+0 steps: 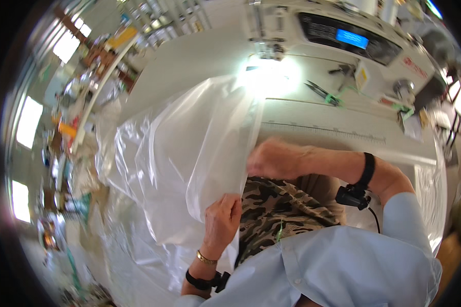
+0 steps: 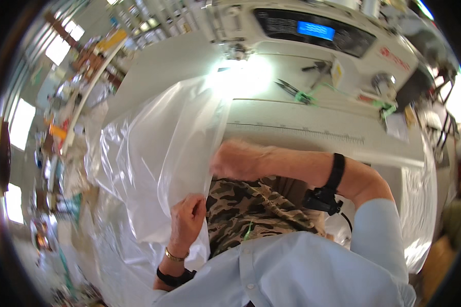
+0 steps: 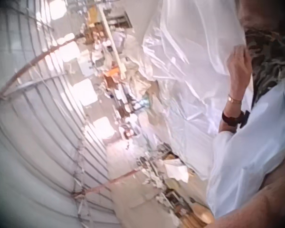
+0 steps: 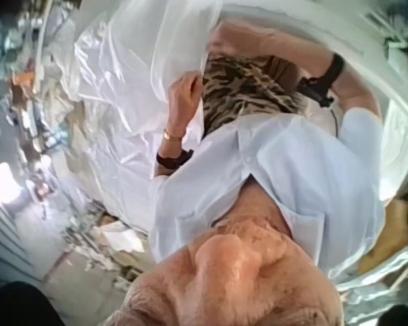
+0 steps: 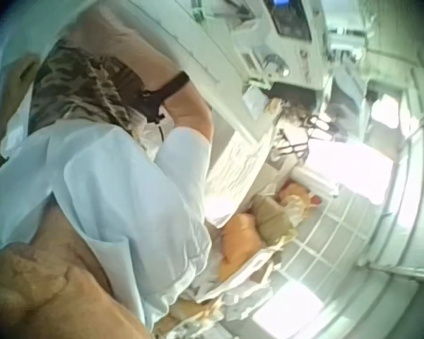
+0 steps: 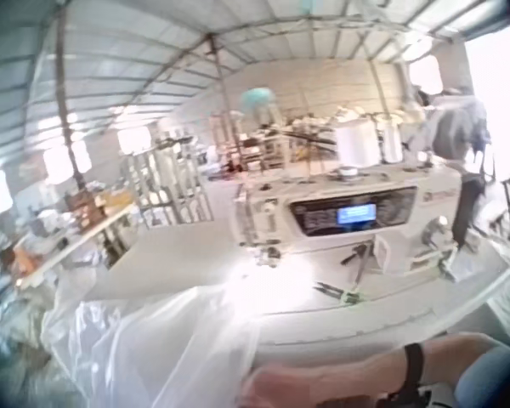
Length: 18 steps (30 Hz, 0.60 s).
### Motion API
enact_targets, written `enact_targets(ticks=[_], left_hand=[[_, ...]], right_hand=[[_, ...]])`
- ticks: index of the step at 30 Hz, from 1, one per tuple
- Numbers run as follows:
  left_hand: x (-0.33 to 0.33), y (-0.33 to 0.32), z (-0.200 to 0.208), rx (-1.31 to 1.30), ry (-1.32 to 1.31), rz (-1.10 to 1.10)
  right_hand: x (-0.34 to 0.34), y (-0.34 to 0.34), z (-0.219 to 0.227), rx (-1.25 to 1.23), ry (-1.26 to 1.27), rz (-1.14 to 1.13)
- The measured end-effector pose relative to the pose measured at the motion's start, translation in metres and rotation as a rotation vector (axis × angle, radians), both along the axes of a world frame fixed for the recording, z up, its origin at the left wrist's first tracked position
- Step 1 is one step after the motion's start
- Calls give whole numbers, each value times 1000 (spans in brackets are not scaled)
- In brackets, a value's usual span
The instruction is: Sewing a large white plastic or synthetic fabric sheet using an industrial sewing machine.
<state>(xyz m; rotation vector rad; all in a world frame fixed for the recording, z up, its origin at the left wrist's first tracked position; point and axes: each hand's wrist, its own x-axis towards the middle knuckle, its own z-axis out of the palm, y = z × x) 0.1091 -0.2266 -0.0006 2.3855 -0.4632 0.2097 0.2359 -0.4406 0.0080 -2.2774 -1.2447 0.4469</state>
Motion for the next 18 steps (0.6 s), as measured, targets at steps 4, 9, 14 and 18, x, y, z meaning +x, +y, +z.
enact_targets(ticks=[4, 9, 14, 18], left_hand=[[3, 3, -3, -407, 251, 113], [-10, 11, -1, -592, 473, 314], [-13, -1, 5, -747, 366, 234], [-7, -8, 11, -542, 150, 169]], right_hand=[[45, -22, 11, 229, -514, -136], [66, -24, 7, 276, -423, -70], [67, -27, 10, 285, -304, -37], [62, -25, 17, 261, -366, 52]])
